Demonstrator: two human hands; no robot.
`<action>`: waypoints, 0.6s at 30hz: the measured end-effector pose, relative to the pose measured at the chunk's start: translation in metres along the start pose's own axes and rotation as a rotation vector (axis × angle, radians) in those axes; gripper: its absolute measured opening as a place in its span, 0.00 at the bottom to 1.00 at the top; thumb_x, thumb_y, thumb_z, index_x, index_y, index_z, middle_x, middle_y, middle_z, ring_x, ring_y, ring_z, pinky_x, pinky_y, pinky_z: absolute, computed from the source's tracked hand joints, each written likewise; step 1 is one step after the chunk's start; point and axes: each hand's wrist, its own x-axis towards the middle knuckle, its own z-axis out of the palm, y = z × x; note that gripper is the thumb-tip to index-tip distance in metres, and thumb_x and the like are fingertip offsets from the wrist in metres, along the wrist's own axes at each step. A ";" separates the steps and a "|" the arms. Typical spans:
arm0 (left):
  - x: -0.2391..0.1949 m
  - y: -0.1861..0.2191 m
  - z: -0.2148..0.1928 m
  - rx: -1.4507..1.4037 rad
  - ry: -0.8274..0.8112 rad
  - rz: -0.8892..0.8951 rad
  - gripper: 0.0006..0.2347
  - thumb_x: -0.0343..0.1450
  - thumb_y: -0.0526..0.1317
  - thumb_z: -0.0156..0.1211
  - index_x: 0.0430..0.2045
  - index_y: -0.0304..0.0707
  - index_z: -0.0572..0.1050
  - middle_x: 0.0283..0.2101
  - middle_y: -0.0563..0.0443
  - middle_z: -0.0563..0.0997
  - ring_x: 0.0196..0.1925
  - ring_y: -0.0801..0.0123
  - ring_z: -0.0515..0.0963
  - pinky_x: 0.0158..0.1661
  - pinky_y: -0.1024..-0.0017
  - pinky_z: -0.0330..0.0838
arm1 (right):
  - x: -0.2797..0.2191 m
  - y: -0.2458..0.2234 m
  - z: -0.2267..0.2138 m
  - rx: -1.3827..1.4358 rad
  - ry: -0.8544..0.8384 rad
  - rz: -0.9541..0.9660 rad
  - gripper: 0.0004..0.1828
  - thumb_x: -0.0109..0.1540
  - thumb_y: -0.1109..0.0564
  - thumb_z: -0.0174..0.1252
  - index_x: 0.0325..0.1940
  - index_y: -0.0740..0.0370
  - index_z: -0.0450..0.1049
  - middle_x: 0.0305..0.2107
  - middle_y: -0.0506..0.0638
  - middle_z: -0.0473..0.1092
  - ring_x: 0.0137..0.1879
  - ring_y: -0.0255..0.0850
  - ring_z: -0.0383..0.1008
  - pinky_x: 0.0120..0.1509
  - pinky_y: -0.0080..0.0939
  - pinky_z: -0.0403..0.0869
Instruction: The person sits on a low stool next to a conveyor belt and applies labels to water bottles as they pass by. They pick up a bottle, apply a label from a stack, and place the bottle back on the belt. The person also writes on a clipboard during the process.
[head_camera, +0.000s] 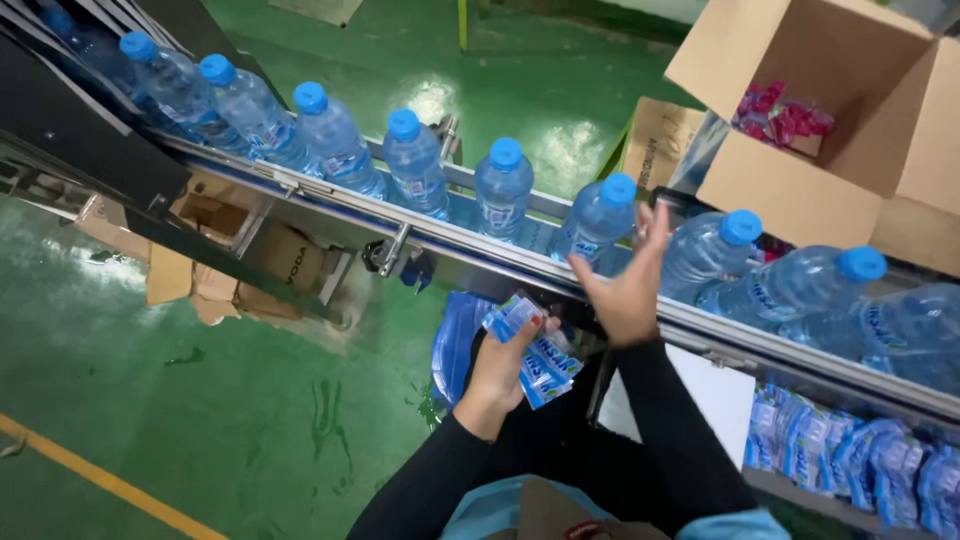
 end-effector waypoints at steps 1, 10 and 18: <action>0.008 -0.005 -0.005 -0.004 0.000 0.003 0.12 0.72 0.29 0.63 0.48 0.21 0.77 0.41 0.30 0.85 0.44 0.44 0.86 0.47 0.41 0.78 | -0.016 0.002 -0.004 0.000 -0.003 -0.004 0.65 0.55 0.60 0.77 0.79 0.70 0.33 0.69 0.78 0.52 0.73 0.74 0.56 0.76 0.68 0.60; 0.010 -0.026 0.009 -0.003 0.071 0.181 0.08 0.64 0.25 0.73 0.31 0.32 0.80 0.32 0.46 0.85 0.34 0.63 0.86 0.43 0.62 0.82 | -0.112 0.015 -0.024 0.077 -0.321 0.609 0.10 0.60 0.51 0.70 0.45 0.50 0.82 0.30 0.48 0.80 0.37 0.38 0.81 0.43 0.38 0.77; 0.006 -0.020 -0.001 -0.182 -0.169 -0.103 0.19 0.72 0.24 0.56 0.59 0.17 0.69 0.56 0.22 0.78 0.54 0.43 0.83 0.55 0.48 0.77 | 0.000 0.005 -0.094 -0.236 0.255 -0.116 0.15 0.79 0.53 0.54 0.38 0.57 0.74 0.31 0.51 0.69 0.37 0.51 0.68 0.49 0.45 0.67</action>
